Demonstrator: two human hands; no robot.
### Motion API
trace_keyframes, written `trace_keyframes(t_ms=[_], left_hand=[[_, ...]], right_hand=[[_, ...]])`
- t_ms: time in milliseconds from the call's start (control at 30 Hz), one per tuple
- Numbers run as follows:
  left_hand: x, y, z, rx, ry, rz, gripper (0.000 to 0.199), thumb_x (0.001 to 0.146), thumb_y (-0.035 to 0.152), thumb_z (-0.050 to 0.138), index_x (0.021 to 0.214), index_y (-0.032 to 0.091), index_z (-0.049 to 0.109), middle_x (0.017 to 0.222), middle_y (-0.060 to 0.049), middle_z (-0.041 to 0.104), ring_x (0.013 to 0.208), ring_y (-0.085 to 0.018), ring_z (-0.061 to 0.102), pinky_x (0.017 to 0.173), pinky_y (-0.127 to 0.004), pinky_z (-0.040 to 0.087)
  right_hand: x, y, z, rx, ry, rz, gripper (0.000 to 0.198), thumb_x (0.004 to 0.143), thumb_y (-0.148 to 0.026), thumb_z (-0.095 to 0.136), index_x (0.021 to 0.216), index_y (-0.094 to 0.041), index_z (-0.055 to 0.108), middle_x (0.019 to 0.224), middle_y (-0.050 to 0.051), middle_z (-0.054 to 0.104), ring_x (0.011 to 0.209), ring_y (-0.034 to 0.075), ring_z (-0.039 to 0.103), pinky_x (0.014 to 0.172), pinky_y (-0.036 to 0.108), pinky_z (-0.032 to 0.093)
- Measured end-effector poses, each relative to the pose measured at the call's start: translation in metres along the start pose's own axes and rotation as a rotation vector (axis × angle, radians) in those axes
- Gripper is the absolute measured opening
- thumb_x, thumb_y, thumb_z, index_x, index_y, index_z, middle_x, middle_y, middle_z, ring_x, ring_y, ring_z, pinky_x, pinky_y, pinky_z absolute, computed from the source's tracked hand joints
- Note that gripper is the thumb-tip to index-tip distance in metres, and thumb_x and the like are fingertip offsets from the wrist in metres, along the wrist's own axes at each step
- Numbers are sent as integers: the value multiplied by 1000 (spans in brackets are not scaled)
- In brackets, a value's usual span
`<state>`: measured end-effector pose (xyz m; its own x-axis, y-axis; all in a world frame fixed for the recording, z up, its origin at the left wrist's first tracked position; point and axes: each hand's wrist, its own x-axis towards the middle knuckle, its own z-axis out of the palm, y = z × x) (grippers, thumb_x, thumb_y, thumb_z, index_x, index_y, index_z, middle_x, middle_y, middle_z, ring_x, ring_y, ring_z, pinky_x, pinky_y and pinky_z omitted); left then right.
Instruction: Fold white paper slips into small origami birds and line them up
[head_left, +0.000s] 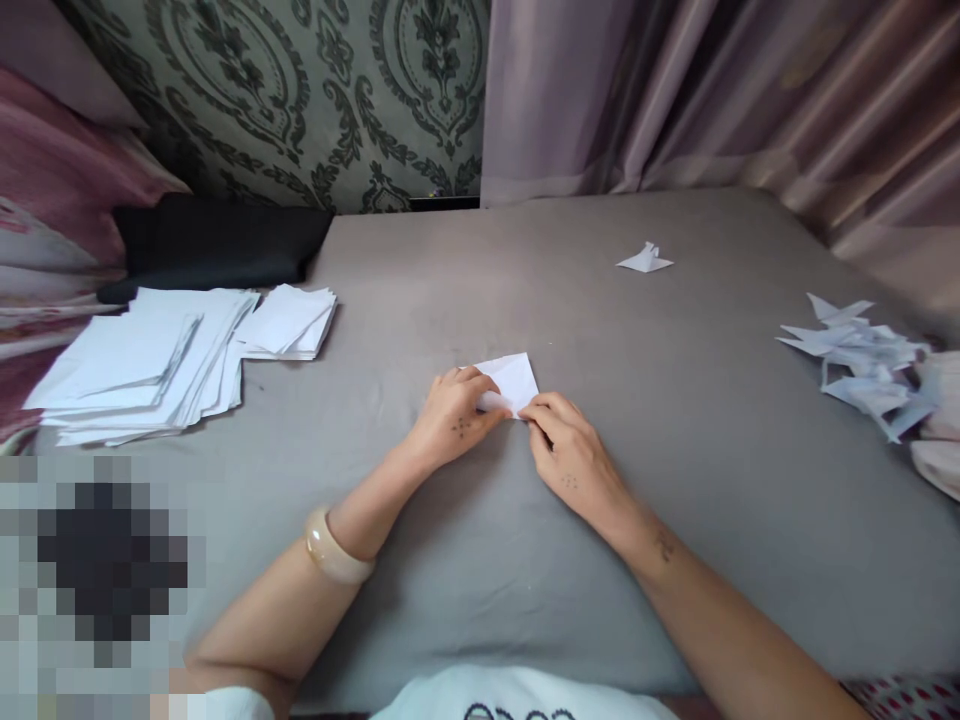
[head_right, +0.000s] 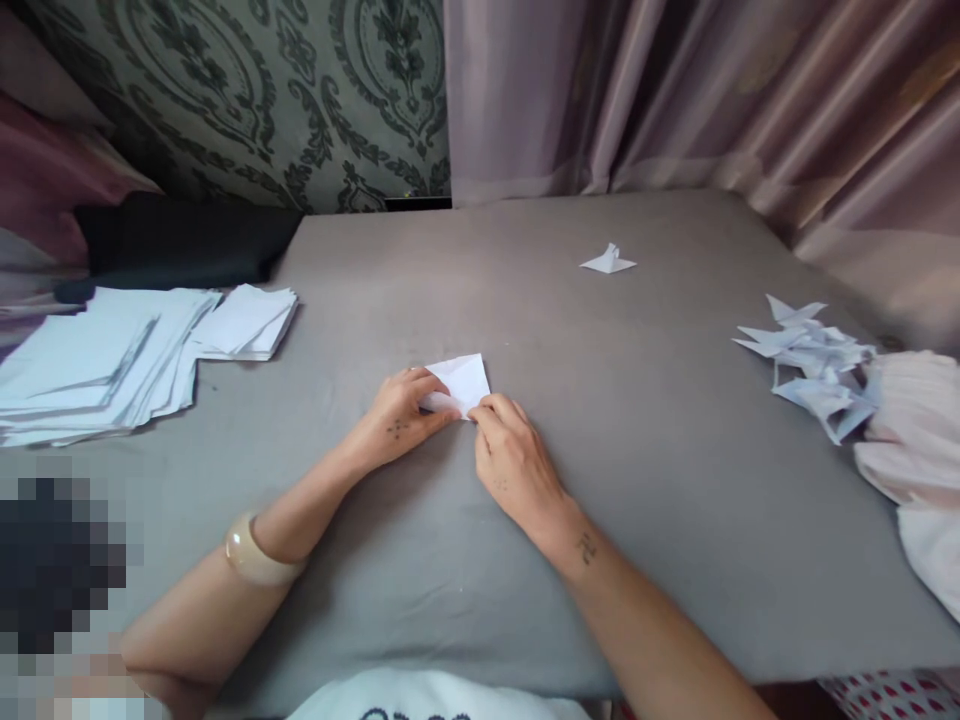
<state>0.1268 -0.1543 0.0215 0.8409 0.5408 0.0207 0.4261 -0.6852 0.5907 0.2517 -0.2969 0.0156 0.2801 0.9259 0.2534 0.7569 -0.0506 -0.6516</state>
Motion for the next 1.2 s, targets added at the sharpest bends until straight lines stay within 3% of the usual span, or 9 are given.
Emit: trace_keyframes(t_ms=[133,300,467,633,867,1200], left_hand=[[-3,-7,-10,-79,-68,41,28,78,44,67,86,18,63,98,-7,60,91,-23,54,81,-36,42],[-5,-13,-20,-114,-117,104,13,83,27,55,88,19,64,103,-6,59,95,-21,52,90,-38,40],[-6,-8,-19,-75,-127,117,20,80,15,50,93,21,64,107,-5,60,103,-22,50,97,-43,34],[-6,-8,-16,-51,-99,131,23,82,15,47,98,20,63,111,-5,59,106,-22,49,97,-42,33],[-4,-9,-14,-80,-118,117,14,83,28,59,94,23,66,112,-5,59,109,-24,47,99,-46,28],[-4,-10,-17,-90,-116,152,22,87,18,46,100,23,63,117,-6,57,112,-22,47,101,-44,29]], right_hand=[[-3,2,2,-58,0,-8,31,87,-6,40,105,-18,62,104,10,60,96,21,58,87,34,47],[-4,-1,-1,-77,-18,-7,33,89,-8,38,109,-16,63,105,11,60,98,22,57,88,35,48],[-5,0,1,-86,-19,-20,38,88,-6,36,113,-19,62,106,11,59,99,22,57,87,37,49],[-6,-1,0,-107,-41,-40,41,87,-5,35,116,-19,60,107,11,59,100,23,56,86,38,49],[-5,-3,-1,-136,-71,-43,42,87,-4,34,117,-16,60,108,12,58,101,23,54,87,38,49],[-6,-4,-3,-140,-80,-44,42,86,-4,34,117,-17,59,108,12,58,101,24,54,86,38,50]])
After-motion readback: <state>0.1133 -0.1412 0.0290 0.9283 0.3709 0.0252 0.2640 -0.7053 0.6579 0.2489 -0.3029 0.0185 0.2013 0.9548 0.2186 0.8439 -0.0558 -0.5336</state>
